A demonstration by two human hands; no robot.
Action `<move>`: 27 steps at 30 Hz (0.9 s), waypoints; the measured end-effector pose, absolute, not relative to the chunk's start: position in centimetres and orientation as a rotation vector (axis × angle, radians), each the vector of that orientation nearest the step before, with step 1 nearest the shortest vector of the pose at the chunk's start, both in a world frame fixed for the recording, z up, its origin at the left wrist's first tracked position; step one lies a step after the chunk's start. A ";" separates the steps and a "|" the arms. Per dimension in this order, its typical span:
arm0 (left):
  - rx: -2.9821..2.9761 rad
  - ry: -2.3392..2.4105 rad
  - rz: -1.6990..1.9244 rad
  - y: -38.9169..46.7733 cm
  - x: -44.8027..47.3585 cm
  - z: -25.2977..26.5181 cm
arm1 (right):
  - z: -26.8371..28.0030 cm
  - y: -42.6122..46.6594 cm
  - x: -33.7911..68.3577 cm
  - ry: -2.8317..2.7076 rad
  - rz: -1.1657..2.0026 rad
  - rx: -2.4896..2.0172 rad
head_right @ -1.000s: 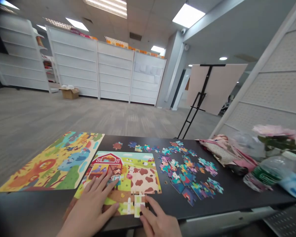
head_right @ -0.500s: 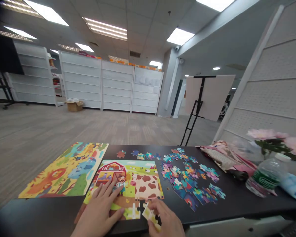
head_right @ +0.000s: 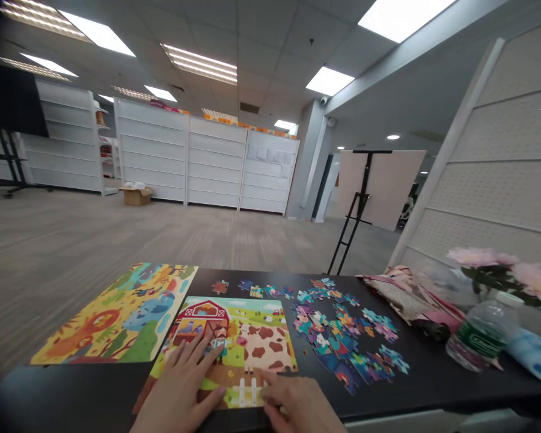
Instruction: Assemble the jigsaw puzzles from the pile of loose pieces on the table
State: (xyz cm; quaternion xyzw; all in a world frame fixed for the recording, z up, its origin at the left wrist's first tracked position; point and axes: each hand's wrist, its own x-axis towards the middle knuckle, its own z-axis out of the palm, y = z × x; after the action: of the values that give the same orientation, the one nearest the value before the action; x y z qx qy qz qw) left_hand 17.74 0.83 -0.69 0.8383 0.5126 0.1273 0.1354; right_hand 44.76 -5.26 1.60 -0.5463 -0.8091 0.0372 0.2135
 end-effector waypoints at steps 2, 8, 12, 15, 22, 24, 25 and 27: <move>2.431 1.483 0.374 0.9 17.7 -0.7 | 1.4 -4.5 46.1 -2.035 0.191 -1.553; 2.439 1.472 0.361 0.9 17.6 -0.8 | -0.5 -1.1 50.1 -1.593 0.397 -1.723; 2.437 1.470 0.377 0.9 17.6 -0.8 | -1.2 -1.6 50.7 -1.527 0.724 -1.595; 2.434 1.470 0.398 0.9 17.5 -1.1 | -1.3 -3.4 50.7 -1.551 0.691 -1.520; 2.442 1.474 0.403 0.9 17.5 -1.6 | -4.3 -6.0 50.5 -2.020 0.111 -1.261; 2.443 1.489 0.380 0.9 17.5 -1.5 | -4.5 -6.1 50.2 -2.051 0.062 -1.307; 2.444 1.495 0.369 1.0 17.5 -1.5 | -4.3 -6.1 50.0 -2.061 0.060 -1.335; 2.449 1.498 0.358 1.0 17.6 -1.4 | -3.6 -6.2 49.6 -2.070 0.080 -1.397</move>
State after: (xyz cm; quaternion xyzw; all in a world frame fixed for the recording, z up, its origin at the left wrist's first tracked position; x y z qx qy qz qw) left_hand 17.59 0.99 -1.45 0.8399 0.5139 0.1228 0.1238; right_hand 49.59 -6.20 -3.60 -0.5305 -0.7860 0.0302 0.3160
